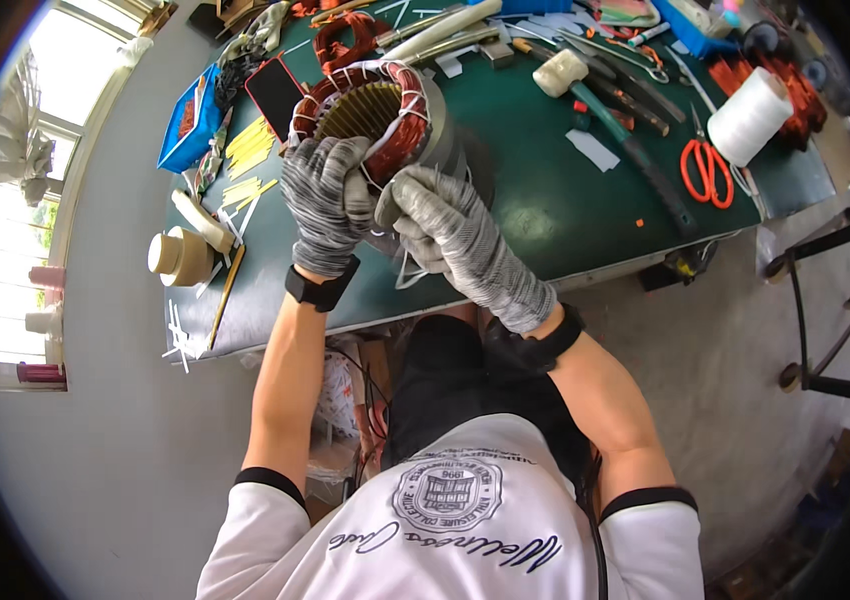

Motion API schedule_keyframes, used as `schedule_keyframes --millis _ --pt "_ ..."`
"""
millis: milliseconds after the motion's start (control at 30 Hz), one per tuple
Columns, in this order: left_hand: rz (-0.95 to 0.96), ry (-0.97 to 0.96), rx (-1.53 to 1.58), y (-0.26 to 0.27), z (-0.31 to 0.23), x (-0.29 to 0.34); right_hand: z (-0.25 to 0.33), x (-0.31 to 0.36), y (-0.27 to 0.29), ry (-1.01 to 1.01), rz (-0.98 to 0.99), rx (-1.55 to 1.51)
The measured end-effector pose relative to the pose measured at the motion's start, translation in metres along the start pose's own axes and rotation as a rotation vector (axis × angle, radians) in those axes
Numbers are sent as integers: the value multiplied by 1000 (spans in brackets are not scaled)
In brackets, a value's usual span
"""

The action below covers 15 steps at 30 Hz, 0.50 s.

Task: The recorder is assembling and insulating an electric motor stator, including stripping wire, using a lighter to melt insulation, and using a mallet to secure components.

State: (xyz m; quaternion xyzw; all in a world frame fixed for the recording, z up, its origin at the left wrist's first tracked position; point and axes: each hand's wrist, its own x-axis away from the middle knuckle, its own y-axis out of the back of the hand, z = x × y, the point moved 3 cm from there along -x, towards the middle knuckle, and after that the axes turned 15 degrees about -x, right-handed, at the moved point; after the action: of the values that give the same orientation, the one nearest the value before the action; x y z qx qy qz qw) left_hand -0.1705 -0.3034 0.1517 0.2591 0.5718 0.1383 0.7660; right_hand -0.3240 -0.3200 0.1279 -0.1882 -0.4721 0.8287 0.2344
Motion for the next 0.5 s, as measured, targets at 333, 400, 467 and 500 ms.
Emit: schedule_keyframes --millis 333,400,467,500 --pt "335 27 201 23 -2 -16 101 -22 -4 822 -85 1742" --pt "332 9 177 28 2 -18 82 5 5 903 -557 1924" --pt "336 -60 159 30 3 -25 68 29 12 1130 -389 1818" --pt "505 27 200 27 5 -25 52 37 7 1023 -361 1730"
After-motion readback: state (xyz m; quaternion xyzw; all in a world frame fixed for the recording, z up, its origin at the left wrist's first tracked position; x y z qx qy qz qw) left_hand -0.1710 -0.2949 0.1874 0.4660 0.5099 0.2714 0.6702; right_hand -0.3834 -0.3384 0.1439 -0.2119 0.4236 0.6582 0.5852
